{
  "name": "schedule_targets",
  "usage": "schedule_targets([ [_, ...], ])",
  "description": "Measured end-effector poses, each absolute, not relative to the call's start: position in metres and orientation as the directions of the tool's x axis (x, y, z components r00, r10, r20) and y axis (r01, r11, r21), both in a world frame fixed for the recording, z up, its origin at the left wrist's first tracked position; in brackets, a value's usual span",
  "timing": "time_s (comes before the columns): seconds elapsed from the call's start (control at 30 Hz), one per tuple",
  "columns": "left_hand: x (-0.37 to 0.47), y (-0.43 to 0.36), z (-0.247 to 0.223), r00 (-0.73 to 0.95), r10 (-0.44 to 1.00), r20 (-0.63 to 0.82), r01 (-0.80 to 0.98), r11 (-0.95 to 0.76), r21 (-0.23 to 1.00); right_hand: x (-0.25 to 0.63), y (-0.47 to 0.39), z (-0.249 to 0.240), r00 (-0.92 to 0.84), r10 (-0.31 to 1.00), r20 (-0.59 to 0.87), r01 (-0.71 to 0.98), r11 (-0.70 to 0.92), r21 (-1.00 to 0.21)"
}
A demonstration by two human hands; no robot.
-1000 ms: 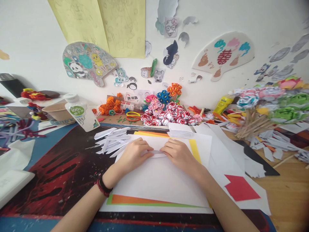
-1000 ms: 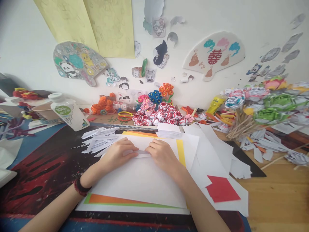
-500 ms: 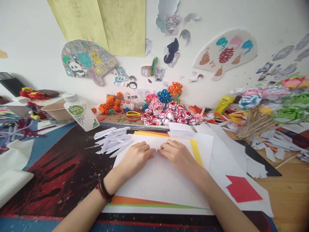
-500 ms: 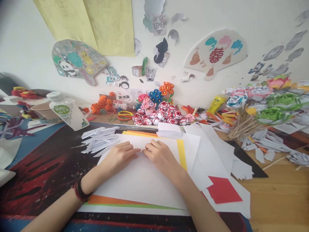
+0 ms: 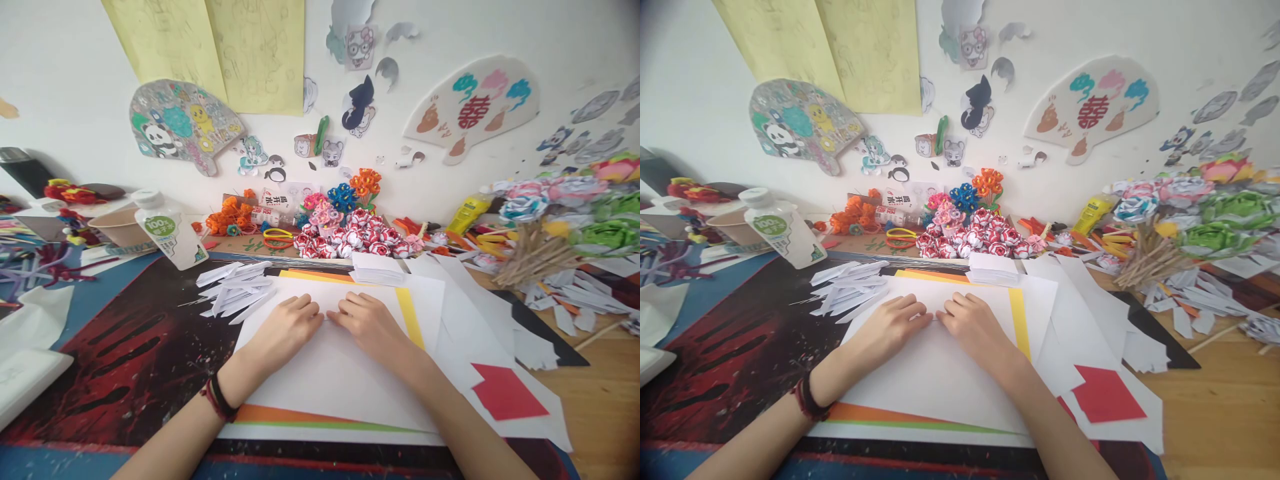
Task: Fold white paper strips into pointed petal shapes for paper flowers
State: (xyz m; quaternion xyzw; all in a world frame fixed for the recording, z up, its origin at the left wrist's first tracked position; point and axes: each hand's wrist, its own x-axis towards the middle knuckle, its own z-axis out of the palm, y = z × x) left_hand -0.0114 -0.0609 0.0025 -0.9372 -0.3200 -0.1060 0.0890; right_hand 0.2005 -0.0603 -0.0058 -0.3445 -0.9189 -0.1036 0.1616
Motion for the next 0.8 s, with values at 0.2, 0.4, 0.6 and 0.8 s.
schedule_targets([
  [0.2, -0.012, -0.060, -0.002, 0.745, 0.618, 0.251, 0.652, -0.754, -0.081, 0.199, -0.061, -0.004, -0.691, 0.643, 0.332, 0.698, 0.712, 0.075],
  [0.4, -0.013, -0.058, 0.001, 0.754, 0.625, 0.200, 0.649, -0.756, -0.084, 0.202, -0.063, 0.000, -0.599, 0.754, 0.270, 0.784, 0.621, 0.006],
  [0.6, -0.013, -0.061, 0.006, 0.735, 0.649, 0.196, 0.676, -0.723, -0.144, 0.207, -0.066, 0.004, -0.447, 0.873, 0.194, 0.861, 0.479, -0.173],
  [0.8, -0.016, -0.058, 0.011, 0.706, 0.673, 0.220, 0.702, -0.707, -0.089, 0.211, -0.066, 0.012, -0.302, 0.947, 0.112, 0.883, 0.322, -0.343],
])
